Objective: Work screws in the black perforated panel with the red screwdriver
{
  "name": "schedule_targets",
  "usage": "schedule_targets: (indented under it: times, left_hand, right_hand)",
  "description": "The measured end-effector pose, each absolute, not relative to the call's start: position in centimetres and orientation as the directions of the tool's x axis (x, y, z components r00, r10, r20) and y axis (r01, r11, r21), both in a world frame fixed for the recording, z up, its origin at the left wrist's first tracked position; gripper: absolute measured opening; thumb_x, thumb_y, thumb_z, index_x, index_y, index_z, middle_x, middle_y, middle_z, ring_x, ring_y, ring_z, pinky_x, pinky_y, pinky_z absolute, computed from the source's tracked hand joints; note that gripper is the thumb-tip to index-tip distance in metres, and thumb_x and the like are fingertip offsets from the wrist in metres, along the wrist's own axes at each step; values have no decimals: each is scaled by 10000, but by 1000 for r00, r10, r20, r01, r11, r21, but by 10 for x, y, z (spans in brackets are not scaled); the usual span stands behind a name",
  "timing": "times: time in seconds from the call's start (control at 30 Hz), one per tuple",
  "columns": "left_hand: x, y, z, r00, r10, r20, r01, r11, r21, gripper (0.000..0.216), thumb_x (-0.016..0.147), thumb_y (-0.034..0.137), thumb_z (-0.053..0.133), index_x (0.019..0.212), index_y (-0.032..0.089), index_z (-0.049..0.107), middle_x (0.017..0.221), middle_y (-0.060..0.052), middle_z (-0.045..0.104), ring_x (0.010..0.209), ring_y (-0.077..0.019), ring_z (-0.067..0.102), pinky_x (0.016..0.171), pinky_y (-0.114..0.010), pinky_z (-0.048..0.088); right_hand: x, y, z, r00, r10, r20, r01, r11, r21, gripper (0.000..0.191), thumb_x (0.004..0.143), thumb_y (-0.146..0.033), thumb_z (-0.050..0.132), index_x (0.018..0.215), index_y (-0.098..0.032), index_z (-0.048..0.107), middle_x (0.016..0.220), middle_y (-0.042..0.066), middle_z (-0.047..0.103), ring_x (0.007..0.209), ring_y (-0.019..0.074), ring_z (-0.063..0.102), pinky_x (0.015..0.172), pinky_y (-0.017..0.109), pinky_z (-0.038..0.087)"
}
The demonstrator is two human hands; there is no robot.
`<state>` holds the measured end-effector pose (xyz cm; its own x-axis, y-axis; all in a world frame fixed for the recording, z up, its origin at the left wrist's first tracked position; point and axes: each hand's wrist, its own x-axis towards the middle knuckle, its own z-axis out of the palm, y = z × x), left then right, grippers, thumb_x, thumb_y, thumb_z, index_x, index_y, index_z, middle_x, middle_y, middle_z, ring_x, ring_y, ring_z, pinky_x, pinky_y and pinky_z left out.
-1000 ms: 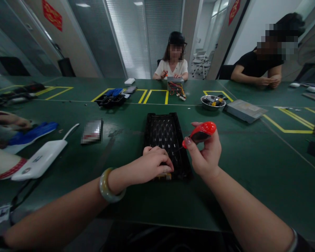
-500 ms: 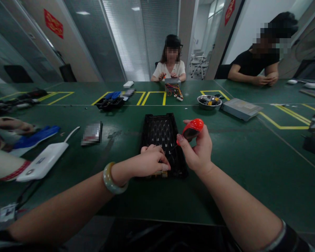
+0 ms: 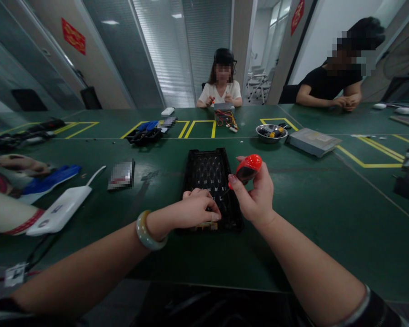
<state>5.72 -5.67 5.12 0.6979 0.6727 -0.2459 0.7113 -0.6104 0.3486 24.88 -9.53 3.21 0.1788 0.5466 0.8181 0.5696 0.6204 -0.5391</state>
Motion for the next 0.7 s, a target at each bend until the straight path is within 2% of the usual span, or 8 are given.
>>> schedule_targets:
  times: [0.13,0.23,0.4,0.53,0.7]
  left_hand:
    - [59,-60,54,658,696,-288,749,-564,348,245,912,459,638,1016,291,782,1183,-63,634,1209,-323,496,1035,-500,340]
    - [54,-61,48,676,696,-244,727,-575,374,245,920,481,640,999,294,777,1174,-46,627,1225,-307,485,1050,-499,306]
    - [47,-59,37,708,689,-154,678,-603,421,201,931,449,648,967,299,777,1164,-25,630,1202,-282,499,1038,-491,285]
    - [45,-54,38,733,666,-141,652,-627,426,197,938,438,653,979,289,775,1160,-19,644,1200,-284,511,1026,-467,291]
    - [38,-45,42,802,596,-43,547,-703,454,177,972,396,635,996,297,779,1153,-2,672,1174,-243,545,1015,-419,285]
  right_hand:
    - [248,-95,34,223,515,828,540,642,-545,364,909,-370,707,1227,-221,612,1016,38,633,865,182,591,765,349,521]
    - [246,-95,35,299,505,809,471,660,-586,334,906,-369,707,1197,-224,627,984,31,617,776,154,562,671,309,511]
    - [242,-96,34,419,473,775,315,725,-613,307,912,-375,688,1190,-258,628,1109,50,624,777,159,570,654,330,496]
    - [237,-101,34,398,491,775,186,784,-592,292,896,-351,719,1171,-286,649,1142,40,623,664,122,518,526,291,416]
    - [230,-108,32,341,522,782,150,791,-594,280,881,-332,738,1147,-277,668,1123,43,630,692,137,549,537,301,443]
